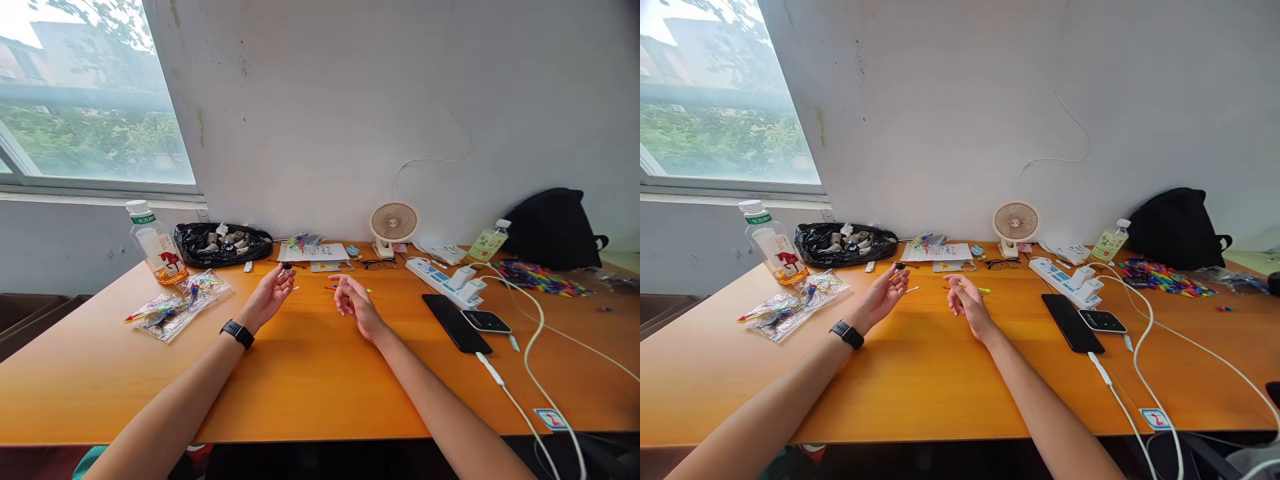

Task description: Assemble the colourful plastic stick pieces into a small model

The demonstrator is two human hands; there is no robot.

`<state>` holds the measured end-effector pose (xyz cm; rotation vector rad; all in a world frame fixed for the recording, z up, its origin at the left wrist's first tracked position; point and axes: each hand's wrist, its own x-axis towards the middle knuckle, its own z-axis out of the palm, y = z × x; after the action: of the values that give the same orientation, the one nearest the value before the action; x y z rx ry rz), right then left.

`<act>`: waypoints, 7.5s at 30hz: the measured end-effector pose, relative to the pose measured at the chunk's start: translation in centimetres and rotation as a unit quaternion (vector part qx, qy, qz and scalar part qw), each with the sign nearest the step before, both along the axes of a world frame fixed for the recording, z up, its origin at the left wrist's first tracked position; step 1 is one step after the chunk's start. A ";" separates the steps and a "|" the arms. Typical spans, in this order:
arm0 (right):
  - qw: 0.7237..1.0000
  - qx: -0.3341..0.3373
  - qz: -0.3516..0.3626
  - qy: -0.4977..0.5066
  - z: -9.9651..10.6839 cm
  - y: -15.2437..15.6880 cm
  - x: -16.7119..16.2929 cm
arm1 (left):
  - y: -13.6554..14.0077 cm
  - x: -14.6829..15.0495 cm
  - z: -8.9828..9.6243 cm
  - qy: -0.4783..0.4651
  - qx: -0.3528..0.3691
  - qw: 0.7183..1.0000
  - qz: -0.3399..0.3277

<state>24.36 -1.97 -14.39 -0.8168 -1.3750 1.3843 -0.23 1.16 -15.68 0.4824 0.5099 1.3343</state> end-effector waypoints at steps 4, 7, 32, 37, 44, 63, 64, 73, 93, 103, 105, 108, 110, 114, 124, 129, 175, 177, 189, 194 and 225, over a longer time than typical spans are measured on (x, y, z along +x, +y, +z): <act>1.000 -0.005 0.002 -0.013 -0.3 0.1 -0.1 | -0.7 0.9 0.0 0.076 0.045 0.996 -0.003; 0.999 -0.009 0.007 -0.032 -0.6 0.3 -0.1 | -1.4 1.6 0.3 0.137 0.073 0.988 -0.025; 0.811 0.235 -0.083 -0.530 -1.3 0.6 0.7 | 0.5 -2.1 -2.1 0.701 0.300 0.618 0.192; 0.740 0.222 -0.145 -0.618 -0.9 0.7 1.3 | 1.0 -2.9 -3.2 0.759 0.312 0.553 0.145; 0.689 0.166 -0.220 -0.670 -0.3 0.9 2.0 | 1.3 -3.0 -3.0 0.769 0.332 0.535 0.112; 0.742 0.256 -0.103 -0.611 -0.8 0.5 1.4 | 0.9 -4.3 -1.6 0.786 0.327 0.516 0.095; 0.740 0.253 -0.104 -0.615 -0.8 0.4 1.5 | 0.8 -4.2 -1.6 0.780 0.328 0.525 0.095; 0.783 0.222 -0.182 -0.552 -1.3 1.4 1.0 | -0.8 0.3 -1.5 0.634 0.354 0.685 0.067; 0.978 0.122 -0.042 -0.163 -3.5 1.0 29.2 | -1.0 2.7 -3.7 0.528 0.335 0.781 -0.003; 0.968 0.170 -0.040 -0.183 -4.9 1.3 30.9 | -0.7 2.5 -3.8 0.471 0.256 0.844 -0.025; 0.959 0.196 -0.050 -0.200 -3.7 0.8 29.7 | -0.7 2.5 -3.8 0.466 0.262 0.845 -0.011; 0.943 0.220 -0.078 -0.236 -1.5 -0.3 27.3 | -0.6 2.4 -3.8 0.468 0.255 0.846 -0.013; 0.936 0.223 -0.094 -0.257 -0.4 -0.9 25.9 | -0.7 2.4 -3.8 0.459 0.242 0.854 -0.029; 0.942 0.207 -0.088 -0.248 -0.2 -1.1 25.4 | -1.2 2.6 -3.2 0.451 0.242 0.857 -0.049; 0.925 0.216 -0.045 -0.311 0.7 -1.6 16.0 | -1.8 3.2 -2.9 0.455 0.300 0.836 -0.062; 0.904 0.271 -0.046 -0.329 -1.0 0.2 1.0 | -1.7 3.2 -3.2 0.480 0.315 0.818 -0.033; 0.873 0.334 -0.030 -0.354 -2.1 0.4 0.0 | -2.2 2.8 -2.1 0.555 0.368 0.746 0.020; 0.880 0.337 -0.037 -0.333 -2.0 0.4 0.0 | -2.2 2.8 -1.8 0.522 0.344 0.780 0.010; 0.908 0.301 -0.059 -0.287 -2.2 0.7 0.0 | -2.5 2.3 -0.2 0.392 0.251 0.877 -0.119; 0.902 0.296 -0.079 -0.303 -2.0 0.3 0.0 | -2.0 2.0 -0.6 0.389 0.220 0.890 -0.087; 0.831 0.280 -0.106 -0.469 -0.9 -0.2 0.3 | -1.9 2.3 -1.9 0.334 0.168 0.920 -0.116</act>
<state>24.71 -2.14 -15.27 -1.2474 -2.1931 0.2813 2.09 -0.69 -17.60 1.2682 0.7565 1.0056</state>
